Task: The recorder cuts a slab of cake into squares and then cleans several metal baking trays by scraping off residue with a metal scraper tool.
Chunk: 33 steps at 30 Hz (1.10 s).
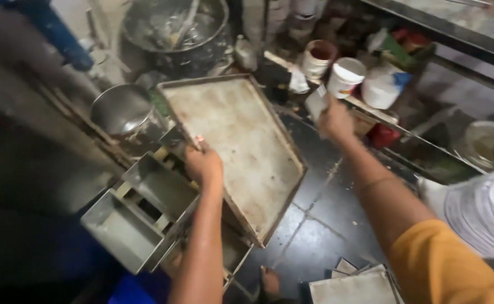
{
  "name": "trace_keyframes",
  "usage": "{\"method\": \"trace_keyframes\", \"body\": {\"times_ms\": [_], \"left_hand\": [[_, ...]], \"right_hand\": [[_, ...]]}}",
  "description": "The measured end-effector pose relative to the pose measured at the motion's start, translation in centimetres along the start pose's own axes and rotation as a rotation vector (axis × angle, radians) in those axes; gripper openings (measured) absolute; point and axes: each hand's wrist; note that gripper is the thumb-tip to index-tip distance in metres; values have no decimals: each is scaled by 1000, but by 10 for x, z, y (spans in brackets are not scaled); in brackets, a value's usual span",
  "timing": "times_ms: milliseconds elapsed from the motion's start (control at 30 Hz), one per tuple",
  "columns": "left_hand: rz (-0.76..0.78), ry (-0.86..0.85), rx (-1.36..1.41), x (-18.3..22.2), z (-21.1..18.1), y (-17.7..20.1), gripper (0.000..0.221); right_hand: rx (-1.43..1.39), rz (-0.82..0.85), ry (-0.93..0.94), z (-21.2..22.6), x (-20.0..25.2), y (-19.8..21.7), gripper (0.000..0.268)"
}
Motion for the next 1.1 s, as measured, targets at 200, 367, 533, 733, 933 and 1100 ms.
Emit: {"method": "trace_keyframes", "body": {"times_ms": [200,367,533,733,933,1100], "left_hand": [[247,-129,195,89,-95,-88,35],[380,-378,276,165,-159,-111,26],[499,-468,206,186,-160,-155,32],[595,-577,262,217,-172,-155,27],[664,-668,336,234,-198,-118,21],[733,-676,270,223,-203,-88,21]], "right_hand": [[-169,-1000,-57,-113,-42,137,32],[98,-320,-348,-240,-33,44,52],[-29,-592,-250,-343,1,122,41],[-130,-1202,-494,-324,51,222,49],[-161,-552,-669,-322,54,118,45],[-304,-890,-374,-409,26,143,35]]}}
Point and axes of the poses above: each hand's wrist, its own x-axis away from the middle knuckle, its own y-axis out of the back of the hand, z = x × y, and after that the axes turned 2 degrees about x, right-handed
